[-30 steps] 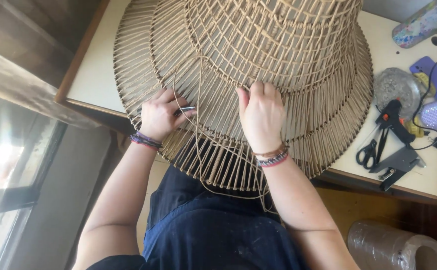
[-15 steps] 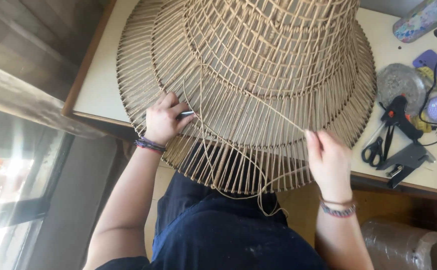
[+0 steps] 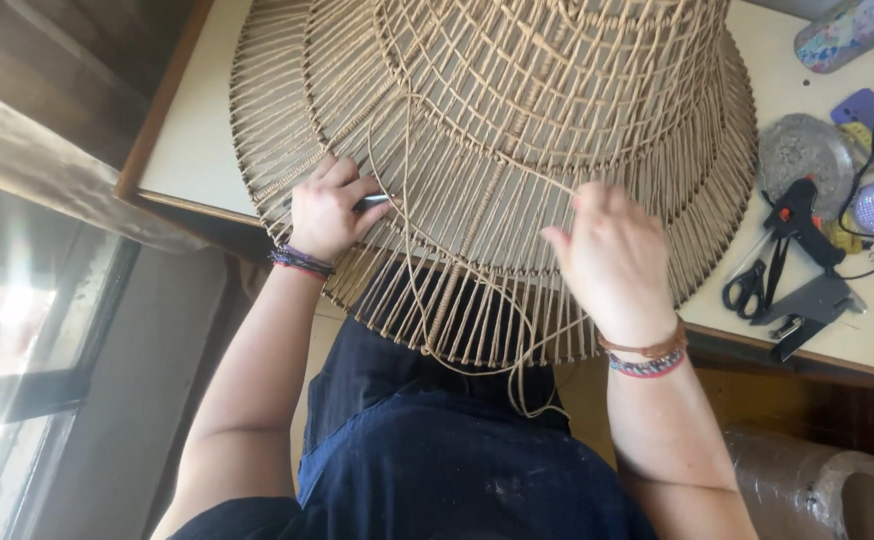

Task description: Weaving wicker strands into a large lampshade frame and trimming them using pliers and a metal pick.

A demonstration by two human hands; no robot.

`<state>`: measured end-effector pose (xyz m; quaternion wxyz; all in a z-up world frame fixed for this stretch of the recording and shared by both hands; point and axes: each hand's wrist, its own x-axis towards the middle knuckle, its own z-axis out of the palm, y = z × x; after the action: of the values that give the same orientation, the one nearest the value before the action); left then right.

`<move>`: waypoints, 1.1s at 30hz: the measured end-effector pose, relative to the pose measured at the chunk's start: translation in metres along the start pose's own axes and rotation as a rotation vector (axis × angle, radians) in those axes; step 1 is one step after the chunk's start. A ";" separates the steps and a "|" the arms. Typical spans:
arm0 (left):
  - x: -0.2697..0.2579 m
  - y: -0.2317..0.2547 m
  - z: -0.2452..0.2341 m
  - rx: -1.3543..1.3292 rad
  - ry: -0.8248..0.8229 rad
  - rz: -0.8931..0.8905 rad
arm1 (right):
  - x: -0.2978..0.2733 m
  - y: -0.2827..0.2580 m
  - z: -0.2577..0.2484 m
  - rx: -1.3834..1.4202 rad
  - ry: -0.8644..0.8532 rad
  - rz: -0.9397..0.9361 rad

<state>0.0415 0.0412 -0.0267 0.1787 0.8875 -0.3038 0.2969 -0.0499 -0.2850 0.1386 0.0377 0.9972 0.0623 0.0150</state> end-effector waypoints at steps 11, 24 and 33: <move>0.003 0.008 -0.007 -0.001 0.011 -0.027 | 0.054 -0.033 0.055 0.171 0.483 -0.141; 0.005 0.013 -0.012 -0.047 0.018 -0.056 | -0.028 0.029 0.036 0.482 0.062 0.015; 0.006 0.007 -0.009 -0.064 0.069 -0.003 | 0.020 0.009 0.077 0.526 0.436 -0.183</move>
<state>0.0368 0.0384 -0.0151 0.2180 0.8710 -0.3055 0.3170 -0.0259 -0.2970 0.0630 -0.2333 0.9364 0.1598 0.2077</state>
